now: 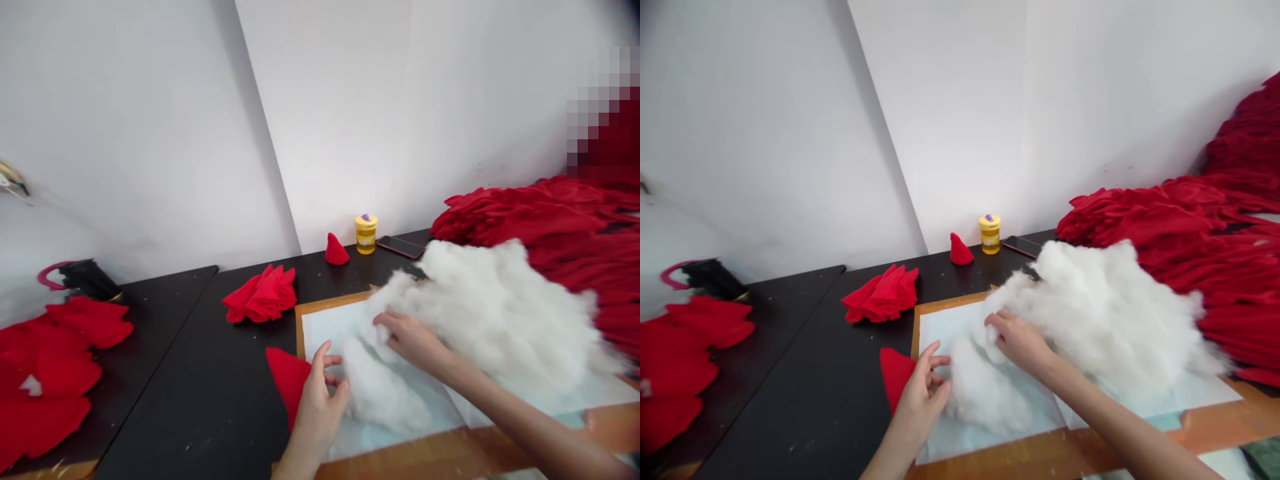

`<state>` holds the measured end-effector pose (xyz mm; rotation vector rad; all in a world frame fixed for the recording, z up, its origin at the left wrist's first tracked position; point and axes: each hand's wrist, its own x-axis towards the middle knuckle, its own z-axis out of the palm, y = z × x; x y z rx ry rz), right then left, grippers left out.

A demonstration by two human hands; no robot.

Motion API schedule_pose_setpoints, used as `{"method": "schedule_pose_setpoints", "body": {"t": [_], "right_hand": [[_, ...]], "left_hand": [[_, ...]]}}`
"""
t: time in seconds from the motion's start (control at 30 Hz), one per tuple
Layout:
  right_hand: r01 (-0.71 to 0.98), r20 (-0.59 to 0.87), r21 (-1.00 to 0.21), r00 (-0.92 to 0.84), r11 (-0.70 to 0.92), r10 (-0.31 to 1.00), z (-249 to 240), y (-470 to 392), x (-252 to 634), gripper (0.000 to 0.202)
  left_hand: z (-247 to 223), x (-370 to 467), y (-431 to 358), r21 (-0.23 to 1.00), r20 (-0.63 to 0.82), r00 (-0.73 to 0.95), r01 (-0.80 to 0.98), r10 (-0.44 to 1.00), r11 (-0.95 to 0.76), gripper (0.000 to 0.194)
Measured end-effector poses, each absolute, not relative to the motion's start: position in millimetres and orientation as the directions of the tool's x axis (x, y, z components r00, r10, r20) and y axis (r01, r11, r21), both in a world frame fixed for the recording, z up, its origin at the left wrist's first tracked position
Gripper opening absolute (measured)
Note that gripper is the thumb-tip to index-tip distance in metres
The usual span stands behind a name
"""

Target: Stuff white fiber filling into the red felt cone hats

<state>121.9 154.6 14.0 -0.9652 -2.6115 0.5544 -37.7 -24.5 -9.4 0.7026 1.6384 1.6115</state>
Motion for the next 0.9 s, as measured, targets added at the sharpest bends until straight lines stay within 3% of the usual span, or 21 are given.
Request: {"method": "schedule_pose_setpoints", "body": {"t": [0.17,0.27,0.33,0.4,0.6,0.7,0.8,0.9], "right_hand": [[0.487,0.236,-0.398,-0.764,0.777,0.6,19.4,128.7,141.4,0.052],[0.358,0.248,-0.404,-0.843,0.842,0.478,-0.8,98.8,149.2,0.067],[0.355,0.224,-0.418,-0.852,0.836,0.473,-18.5,81.8,145.8,0.087],[0.389,0.219,-0.432,-0.83,0.814,0.513,-32.1,73.6,137.7,0.094],[0.433,0.117,-0.666,-0.744,0.607,0.658,-17.1,101.9,133.8,0.075],[0.46,0.102,-0.696,-0.697,0.552,0.71,0.5,120.2,146.6,0.061],[0.417,0.146,-0.681,-0.728,0.602,0.67,4.0,124.8,152.8,0.057],[0.28,0.19,-0.701,-0.813,0.656,0.55,-1.4,119.8,149.1,0.061]], "left_hand": [[0.1,-37.6,-34.9,0.989,-0.116,-0.566,0.009,0.816,0.147,0.057],[4.3,-24.6,-31.4,0.988,-0.146,-0.599,-0.044,0.788,0.15,0.057],[6.5,-14.0,-26.2,0.984,-0.179,-0.611,-0.108,0.771,0.142,0.061],[8.5,-6.4,-21.3,0.977,-0.209,-0.605,-0.169,0.768,0.133,0.065],[9.6,-17.8,-21.7,0.969,-0.222,-0.597,-0.222,0.77,0.107,0.067],[10.9,-28.2,-25.6,0.98,-0.191,-0.592,-0.161,0.783,0.118,0.073],[16.2,-29.4,-25.6,0.991,-0.127,-0.539,-0.041,0.833,0.125,0.079],[20.9,-25.7,-19.9,0.992,-0.028,-0.469,0.094,0.883,0.082,0.081]]}}
